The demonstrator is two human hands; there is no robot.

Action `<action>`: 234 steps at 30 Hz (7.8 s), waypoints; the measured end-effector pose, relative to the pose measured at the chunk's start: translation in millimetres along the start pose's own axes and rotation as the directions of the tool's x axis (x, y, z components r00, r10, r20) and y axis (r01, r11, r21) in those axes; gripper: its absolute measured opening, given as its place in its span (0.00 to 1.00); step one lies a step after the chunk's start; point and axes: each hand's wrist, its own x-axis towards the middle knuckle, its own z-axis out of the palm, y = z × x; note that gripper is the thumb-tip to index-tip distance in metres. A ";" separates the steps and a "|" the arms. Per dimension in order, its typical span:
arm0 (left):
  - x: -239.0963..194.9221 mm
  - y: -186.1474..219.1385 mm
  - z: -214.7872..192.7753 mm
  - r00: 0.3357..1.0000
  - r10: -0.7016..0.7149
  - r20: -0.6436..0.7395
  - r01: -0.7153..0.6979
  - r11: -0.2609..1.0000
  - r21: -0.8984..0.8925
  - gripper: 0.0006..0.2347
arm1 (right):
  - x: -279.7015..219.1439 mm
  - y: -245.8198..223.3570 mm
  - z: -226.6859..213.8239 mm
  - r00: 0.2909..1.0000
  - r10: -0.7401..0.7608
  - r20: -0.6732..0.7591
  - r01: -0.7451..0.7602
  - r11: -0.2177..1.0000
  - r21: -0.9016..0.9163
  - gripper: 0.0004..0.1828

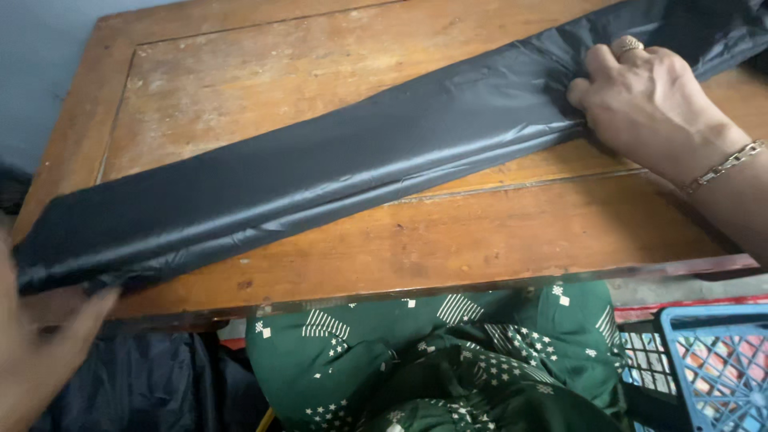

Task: The person folds a large piece of black fabric on a wooden table and then places it into a black shipping bag, sealing it with a yellow adhesive strip.

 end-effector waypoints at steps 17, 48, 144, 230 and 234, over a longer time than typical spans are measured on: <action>295.2 326.0 -3.7 0.473 0.606 -0.640 -0.857 0.484 -0.175 0.21 | 10.7 0.3 -9.8 1.000 -0.015 0.004 0.014 0.988 0.156 0.07; 250.1 377.6 48.6 0.484 0.710 -0.511 -0.873 0.349 -0.341 0.23 | 0.4 18.0 -84.1 0.379 0.229 0.896 -0.348 -0.862 0.368 0.14; 233.1 304.0 -83.9 0.472 0.738 0.482 -0.191 0.619 -0.761 0.61 | -160.8 32.6 -76.9 0.322 0.841 0.434 -0.833 0.033 0.553 0.54; 182.4 374.3 -10.7 0.417 0.740 -0.528 -0.764 -0.030 -0.645 0.30 | -188.3 96.5 -7.8 0.481 0.680 0.553 -0.873 0.314 0.374 0.09; 182.8 374.7 -9.5 0.425 0.719 -0.550 -0.770 -0.032 -0.637 0.30 | -222.0 83.3 -49.5 0.529 0.846 0.072 -0.754 0.429 0.497 0.04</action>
